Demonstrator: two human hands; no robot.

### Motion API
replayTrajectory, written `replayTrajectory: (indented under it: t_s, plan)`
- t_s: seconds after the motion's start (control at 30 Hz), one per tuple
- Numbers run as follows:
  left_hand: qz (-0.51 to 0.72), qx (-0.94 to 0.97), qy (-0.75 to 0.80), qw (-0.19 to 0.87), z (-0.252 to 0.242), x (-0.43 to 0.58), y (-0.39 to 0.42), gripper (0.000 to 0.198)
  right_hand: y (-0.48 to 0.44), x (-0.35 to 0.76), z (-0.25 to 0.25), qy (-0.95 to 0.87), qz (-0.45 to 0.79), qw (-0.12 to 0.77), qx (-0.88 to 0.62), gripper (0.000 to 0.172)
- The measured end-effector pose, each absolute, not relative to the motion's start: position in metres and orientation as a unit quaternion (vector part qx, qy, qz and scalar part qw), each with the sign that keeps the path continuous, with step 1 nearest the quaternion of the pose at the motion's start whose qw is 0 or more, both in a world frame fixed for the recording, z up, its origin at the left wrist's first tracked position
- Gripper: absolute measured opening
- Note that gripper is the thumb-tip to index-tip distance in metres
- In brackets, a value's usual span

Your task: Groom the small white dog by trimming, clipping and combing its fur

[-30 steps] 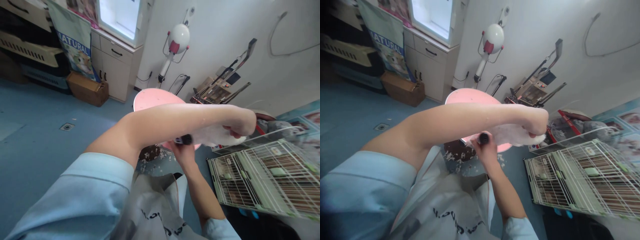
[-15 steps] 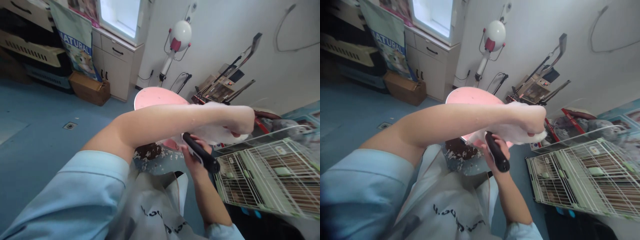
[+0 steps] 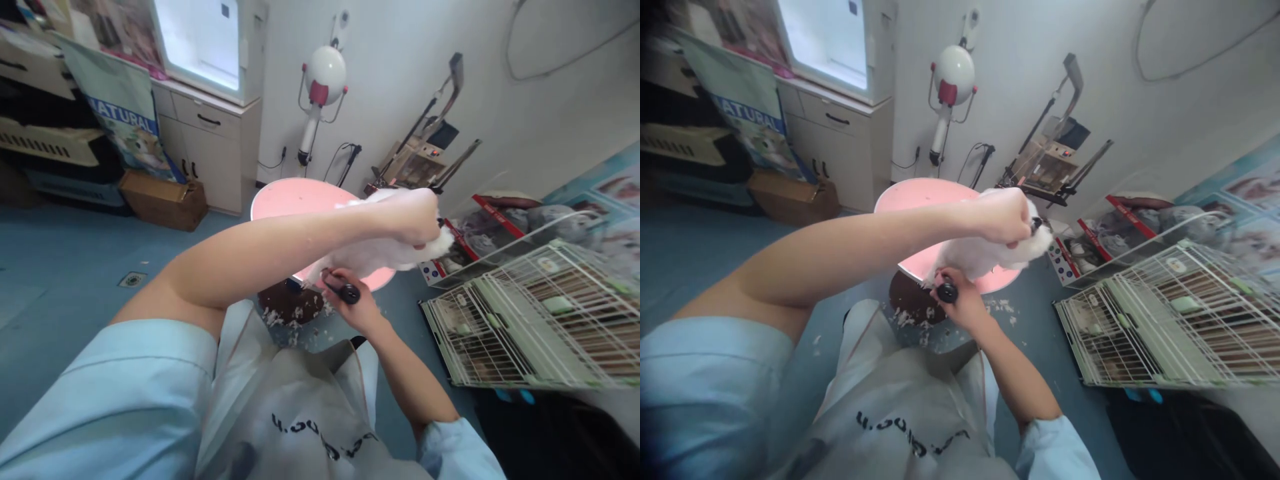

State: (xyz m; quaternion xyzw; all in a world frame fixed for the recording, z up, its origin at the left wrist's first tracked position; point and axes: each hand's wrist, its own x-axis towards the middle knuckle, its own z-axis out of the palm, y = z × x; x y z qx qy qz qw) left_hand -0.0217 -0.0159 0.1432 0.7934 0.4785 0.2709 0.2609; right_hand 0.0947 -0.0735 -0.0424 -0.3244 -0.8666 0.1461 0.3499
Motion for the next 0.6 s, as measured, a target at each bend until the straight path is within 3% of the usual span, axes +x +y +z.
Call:
replayTrajectory:
  t_s: [0.07,0.2,0.27,0.4,0.6]
  plan:
    - [0.242,0.815,0.47,0.236,0.145,-0.024,-0.018,0.012,-0.076,0.102,-0.028,-0.874,0.167,0.344,-0.299,0.032]
    - [0.238,0.813,0.48,0.23,0.149,-0.023,-0.022,0.019,-0.068,0.127,0.008,-0.802,0.105,0.523,-0.267,0.045]
    - [0.245,0.81,0.481,0.228,0.151,-0.023,-0.025,0.019,-0.059,0.135,0.021,-0.812,0.085,0.512,-0.266,0.039]
    - [0.263,0.799,0.49,0.229,0.15,-0.027,-0.031,0.012,-0.053,0.142,0.026,-0.878,0.134,0.375,-0.267,0.027]
    - [0.342,0.763,0.473,0.277,0.141,-0.034,-0.035,0.012,-0.047,0.156,0.041,-0.838,0.125,0.46,-0.264,0.045]
